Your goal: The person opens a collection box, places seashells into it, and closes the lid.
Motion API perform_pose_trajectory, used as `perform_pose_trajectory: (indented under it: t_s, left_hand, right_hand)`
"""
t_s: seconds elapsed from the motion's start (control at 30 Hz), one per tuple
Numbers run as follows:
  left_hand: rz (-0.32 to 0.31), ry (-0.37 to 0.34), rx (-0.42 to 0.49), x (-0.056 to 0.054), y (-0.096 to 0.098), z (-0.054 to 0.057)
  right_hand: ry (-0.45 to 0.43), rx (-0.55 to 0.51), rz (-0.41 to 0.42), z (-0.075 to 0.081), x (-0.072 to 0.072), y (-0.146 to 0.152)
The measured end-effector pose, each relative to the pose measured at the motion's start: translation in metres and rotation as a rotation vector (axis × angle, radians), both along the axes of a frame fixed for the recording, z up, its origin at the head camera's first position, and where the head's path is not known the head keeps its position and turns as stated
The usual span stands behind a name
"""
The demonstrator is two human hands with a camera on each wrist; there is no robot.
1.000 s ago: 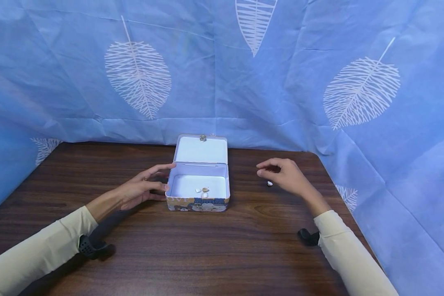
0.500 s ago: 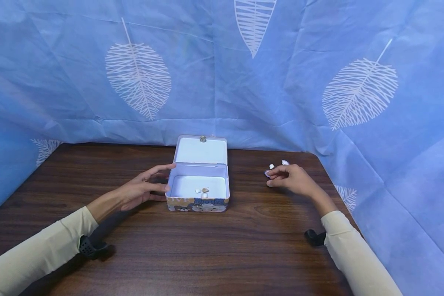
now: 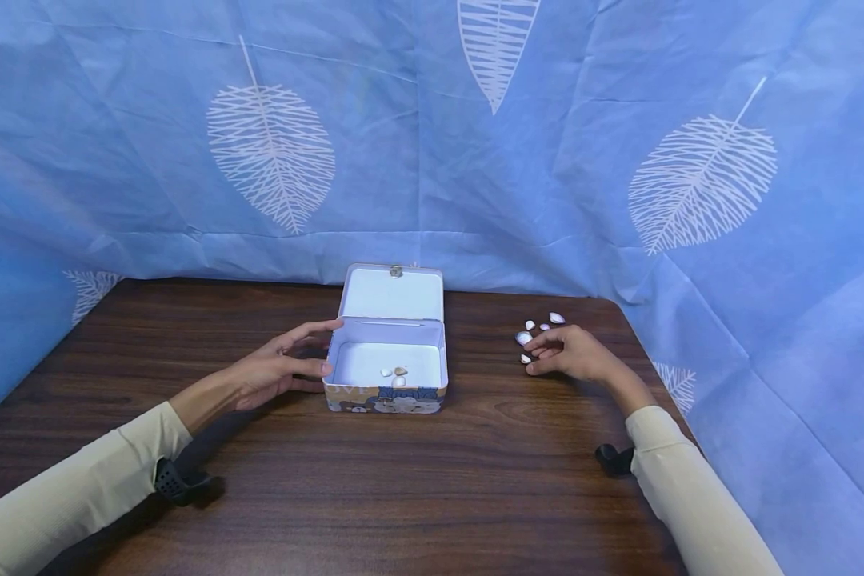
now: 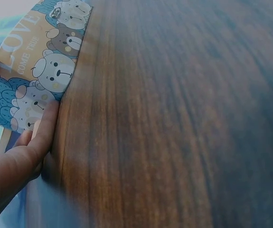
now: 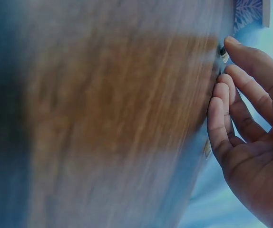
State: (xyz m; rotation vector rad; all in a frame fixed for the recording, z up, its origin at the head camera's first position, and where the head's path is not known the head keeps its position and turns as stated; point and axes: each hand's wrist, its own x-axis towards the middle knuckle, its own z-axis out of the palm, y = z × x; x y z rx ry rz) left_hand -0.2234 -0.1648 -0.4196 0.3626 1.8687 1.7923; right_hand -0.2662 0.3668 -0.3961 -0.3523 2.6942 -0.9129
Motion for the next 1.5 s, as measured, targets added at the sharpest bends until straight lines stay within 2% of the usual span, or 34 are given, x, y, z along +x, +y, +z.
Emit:
perform_pose_trajectory:
  t_s: [0.3, 0.77, 1.07, 1.5]
  left_hand:
    - [-0.002, 0.002, 0.003, 0.001, 0.0002, 0.0014]
    - [0.008, -0.013, -0.01, 0.0009, 0.0006, 0.0007]
    - [0.013, -0.02, -0.006, -0.0001, 0.0022, 0.0023]
    - [0.023, -0.029, -0.008, -0.0005, 0.0017, 0.0025]
  right_hand:
    - [0.0, 0.03, 0.002, -0.0006, -0.0028, -0.0043]
    - [0.005, 0.002, 0.02, -0.0026, -0.0046, -0.0067]
    - [-0.005, 0.03, -0.01, -0.0014, -0.0053, -0.0077]
    - [0.036, 0.034, 0.05, -0.0008, -0.0039, -0.0094]
